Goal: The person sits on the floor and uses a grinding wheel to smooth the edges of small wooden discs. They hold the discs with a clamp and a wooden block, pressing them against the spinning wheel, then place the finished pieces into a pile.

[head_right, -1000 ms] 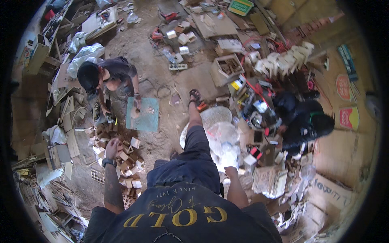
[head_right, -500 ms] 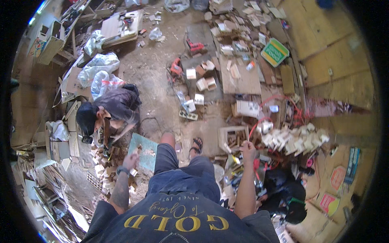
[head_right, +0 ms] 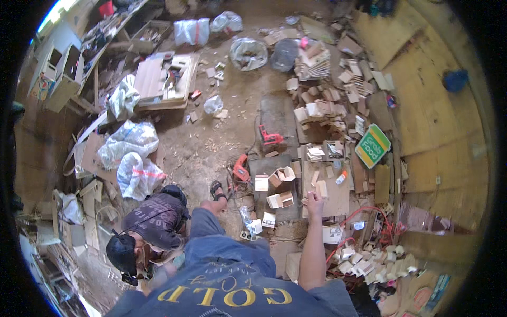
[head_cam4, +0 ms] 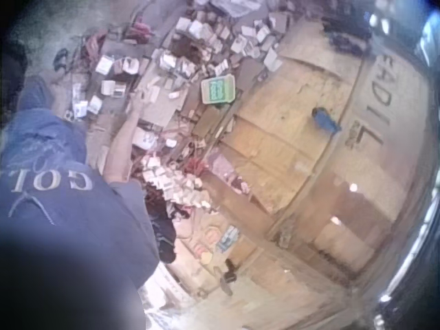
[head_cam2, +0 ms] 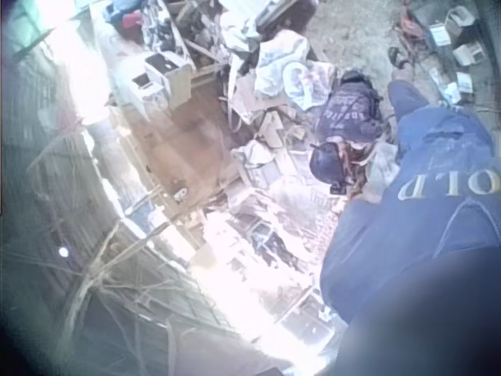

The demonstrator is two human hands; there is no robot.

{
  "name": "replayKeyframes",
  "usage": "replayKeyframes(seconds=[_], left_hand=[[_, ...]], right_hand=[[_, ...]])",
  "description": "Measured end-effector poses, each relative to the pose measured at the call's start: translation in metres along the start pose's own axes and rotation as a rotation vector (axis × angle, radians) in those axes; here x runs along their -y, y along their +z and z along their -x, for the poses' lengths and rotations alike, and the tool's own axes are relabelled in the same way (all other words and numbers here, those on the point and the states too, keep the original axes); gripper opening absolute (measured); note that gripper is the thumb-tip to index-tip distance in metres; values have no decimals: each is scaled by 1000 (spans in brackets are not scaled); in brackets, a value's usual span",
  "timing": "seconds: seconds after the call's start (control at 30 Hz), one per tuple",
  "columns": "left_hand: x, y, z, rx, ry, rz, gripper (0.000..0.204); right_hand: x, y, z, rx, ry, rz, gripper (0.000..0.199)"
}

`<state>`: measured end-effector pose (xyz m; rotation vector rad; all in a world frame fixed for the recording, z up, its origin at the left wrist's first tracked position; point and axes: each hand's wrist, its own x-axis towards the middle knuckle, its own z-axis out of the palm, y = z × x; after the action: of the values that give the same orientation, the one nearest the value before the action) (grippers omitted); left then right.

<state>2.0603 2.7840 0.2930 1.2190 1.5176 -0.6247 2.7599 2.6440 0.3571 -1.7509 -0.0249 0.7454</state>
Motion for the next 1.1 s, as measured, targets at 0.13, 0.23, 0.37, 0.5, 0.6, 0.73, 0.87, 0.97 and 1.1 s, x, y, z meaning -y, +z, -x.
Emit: replayKeyframes(seconds=[0.13,0.23,0.37,0.5,0.6,0.73,0.87,0.97,1.1], left_hand=[[-242,-222,-39,-450,489,370,29],[-419,-375,-25,-521,729,315,29],[-616,-485,-25,-569,837,624,33],[-757,-539,-124,-233,1023,549,38],[-812,-592,-251,-74,838,236,36],[-802,-625,-377,-566,444,640,33],[-767,-649,-384,-326,-60,524,36],[-811,-680,-407,-193,-270,491,37],[-936,-768,-500,-124,-313,382,38]], right_hand=[[-37,65,-65,234,86,747,24],[-52,92,-82,289,449,840,24],[-20,134,-129,247,806,727,18],[31,198,-228,6,881,480,19],[82,268,-348,25,825,488,21],[225,392,-543,224,228,1071,33],[435,521,-697,3,-204,418,23],[564,589,-788,48,-377,280,24],[644,667,-938,-15,-245,171,25]])
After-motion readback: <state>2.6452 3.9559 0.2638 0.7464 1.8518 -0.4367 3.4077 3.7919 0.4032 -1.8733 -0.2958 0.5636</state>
